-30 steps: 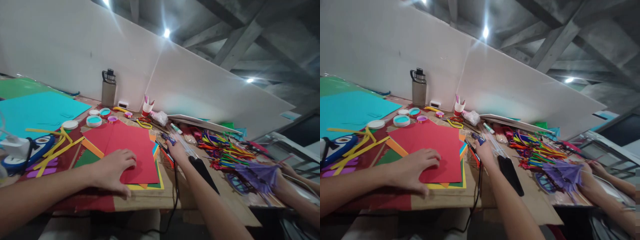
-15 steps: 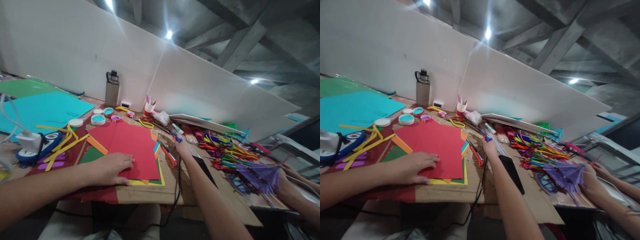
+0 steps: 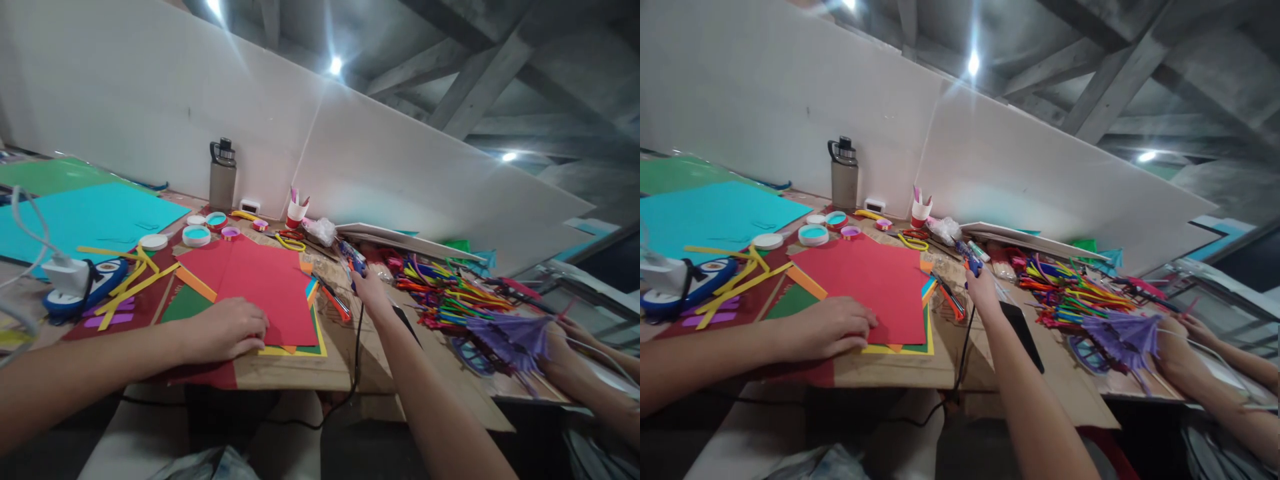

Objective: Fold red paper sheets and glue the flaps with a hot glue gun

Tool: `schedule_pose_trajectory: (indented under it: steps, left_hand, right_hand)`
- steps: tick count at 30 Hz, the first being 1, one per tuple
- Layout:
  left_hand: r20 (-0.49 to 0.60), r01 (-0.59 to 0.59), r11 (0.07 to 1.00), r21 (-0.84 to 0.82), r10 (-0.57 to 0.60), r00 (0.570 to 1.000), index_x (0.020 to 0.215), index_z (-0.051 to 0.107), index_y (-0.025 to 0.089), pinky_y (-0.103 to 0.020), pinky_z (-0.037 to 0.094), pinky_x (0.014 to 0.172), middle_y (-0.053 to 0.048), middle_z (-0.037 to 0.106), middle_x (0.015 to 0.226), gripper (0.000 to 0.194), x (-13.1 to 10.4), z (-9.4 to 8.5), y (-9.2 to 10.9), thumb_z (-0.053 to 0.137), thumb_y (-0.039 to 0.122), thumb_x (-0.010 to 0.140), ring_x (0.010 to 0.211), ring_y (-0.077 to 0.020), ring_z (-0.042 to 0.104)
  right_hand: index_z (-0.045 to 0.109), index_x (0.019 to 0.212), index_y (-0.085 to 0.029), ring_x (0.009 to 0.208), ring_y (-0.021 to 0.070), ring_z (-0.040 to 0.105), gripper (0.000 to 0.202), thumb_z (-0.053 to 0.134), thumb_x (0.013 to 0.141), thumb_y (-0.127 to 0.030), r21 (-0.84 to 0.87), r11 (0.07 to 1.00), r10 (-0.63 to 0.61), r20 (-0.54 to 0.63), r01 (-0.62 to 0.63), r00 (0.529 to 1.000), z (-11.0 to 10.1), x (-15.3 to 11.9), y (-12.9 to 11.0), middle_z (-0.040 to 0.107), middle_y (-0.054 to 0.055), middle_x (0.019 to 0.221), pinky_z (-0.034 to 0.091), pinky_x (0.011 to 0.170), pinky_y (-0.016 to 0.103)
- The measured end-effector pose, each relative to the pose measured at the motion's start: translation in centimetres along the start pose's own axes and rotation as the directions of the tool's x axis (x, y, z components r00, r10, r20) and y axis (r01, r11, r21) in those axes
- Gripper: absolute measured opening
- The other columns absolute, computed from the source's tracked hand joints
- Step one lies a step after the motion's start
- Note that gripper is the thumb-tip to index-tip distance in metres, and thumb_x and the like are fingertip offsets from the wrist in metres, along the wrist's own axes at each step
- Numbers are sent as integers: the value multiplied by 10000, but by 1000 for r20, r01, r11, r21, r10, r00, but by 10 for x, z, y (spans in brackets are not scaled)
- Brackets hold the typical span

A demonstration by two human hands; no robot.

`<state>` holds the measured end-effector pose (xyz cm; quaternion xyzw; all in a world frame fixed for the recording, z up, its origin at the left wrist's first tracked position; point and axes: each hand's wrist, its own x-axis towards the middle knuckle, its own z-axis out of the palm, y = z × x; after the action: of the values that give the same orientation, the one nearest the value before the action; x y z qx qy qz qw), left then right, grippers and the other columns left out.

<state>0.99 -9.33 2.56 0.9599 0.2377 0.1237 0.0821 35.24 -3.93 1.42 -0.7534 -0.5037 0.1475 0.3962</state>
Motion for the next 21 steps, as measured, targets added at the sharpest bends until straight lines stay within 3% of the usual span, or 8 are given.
schedule_pose_trajectory:
  steps: [4, 8, 12, 16, 21]
  left_hand:
    - [47, 61, 998, 28, -62, 997, 971, 607, 199, -343, 416, 795, -66, 635, 1034, 415, 5, 1, 7, 638, 547, 747, 949, -243, 575]
    - [19, -31, 987, 155, 28, 999, 920, 594, 185, -344, 392, 776, -74, 624, 988, 225, 7, 9, 9, 528, 394, 874, 919, -228, 562]
    - [2, -118, 974, 193, 119, 993, 871, 599, 185, -334, 383, 741, -62, 634, 880, 160, 5, 14, 8, 473, 276, 912, 842, -204, 571]
    - [-11, -84, 989, 120, 86, 996, 813, 606, 180, -319, 387, 699, -56, 637, 817, 159, 8, 10, 11, 476, 207, 900, 789, -189, 583]
    - [38, 90, 990, -113, -86, 996, 764, 638, 174, -266, 404, 700, -34, 655, 838, 189, 17, -2, 10, 505, 238, 882, 807, -164, 594]
  right_hand:
    - [556, 702, -171, 475, 135, 493, 158, 480, 742, -304, 13, 1000, 11, -7, -11, 1000, 0, -3, -2, 515, -4, 536, 360, 430, 224]
    - [560, 711, -175, 483, 134, 506, 141, 482, 738, -290, 26, 1000, 13, -6, -13, 1000, 1, -5, -3, 525, -6, 536, 372, 440, 219]
    - [561, 717, -173, 476, 131, 499, 146, 493, 733, -301, 36, 999, 21, -14, -21, 1000, 0, -5, -2, 509, -14, 531, 375, 430, 217]
    - [553, 728, -177, 468, 133, 502, 152, 488, 742, -313, 46, 998, 40, -20, -39, 999, -1, -4, 0, 506, -14, 532, 391, 426, 222]
    - [562, 729, -177, 469, 135, 506, 144, 517, 728, -314, 50, 997, 61, -23, -60, 998, -3, -4, 5, 512, -11, 528, 409, 443, 230]
